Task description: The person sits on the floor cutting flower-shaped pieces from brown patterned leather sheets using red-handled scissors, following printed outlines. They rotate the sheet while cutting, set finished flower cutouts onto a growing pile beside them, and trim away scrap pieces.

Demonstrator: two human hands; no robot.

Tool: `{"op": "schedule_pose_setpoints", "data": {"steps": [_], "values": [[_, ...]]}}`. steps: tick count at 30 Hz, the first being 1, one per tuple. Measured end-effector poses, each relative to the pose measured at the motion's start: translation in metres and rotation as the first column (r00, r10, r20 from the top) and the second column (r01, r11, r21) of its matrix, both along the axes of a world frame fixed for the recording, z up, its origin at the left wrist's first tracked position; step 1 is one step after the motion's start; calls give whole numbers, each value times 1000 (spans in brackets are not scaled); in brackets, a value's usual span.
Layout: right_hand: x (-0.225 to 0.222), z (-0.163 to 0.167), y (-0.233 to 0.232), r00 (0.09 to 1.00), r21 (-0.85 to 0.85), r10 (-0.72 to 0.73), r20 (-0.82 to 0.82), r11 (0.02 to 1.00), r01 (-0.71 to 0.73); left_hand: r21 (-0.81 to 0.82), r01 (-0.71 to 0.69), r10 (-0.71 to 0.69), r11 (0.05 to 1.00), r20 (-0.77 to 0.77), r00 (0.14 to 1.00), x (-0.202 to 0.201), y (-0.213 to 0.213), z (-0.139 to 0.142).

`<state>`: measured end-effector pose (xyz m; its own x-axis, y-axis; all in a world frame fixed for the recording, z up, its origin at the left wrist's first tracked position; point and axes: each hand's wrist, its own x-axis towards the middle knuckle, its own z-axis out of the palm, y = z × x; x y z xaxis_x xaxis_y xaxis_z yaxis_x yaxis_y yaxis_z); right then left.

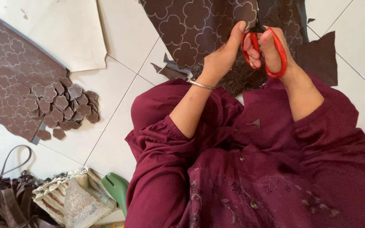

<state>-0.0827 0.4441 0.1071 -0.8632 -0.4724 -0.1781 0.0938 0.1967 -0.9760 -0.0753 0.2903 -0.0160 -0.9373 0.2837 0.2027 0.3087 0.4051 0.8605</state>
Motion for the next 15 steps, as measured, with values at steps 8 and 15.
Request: {"op": "schedule_pose_setpoints", "data": {"steps": [8,15], "values": [[1,1,-5,1000,5,-5,-24,1000,6,531,-63,-177,845,390,904,-5,2,9],[2,0,-4,999,28,-32,-29,999,33,504,-305,-112,808,640,760,-2,6,12]]}}
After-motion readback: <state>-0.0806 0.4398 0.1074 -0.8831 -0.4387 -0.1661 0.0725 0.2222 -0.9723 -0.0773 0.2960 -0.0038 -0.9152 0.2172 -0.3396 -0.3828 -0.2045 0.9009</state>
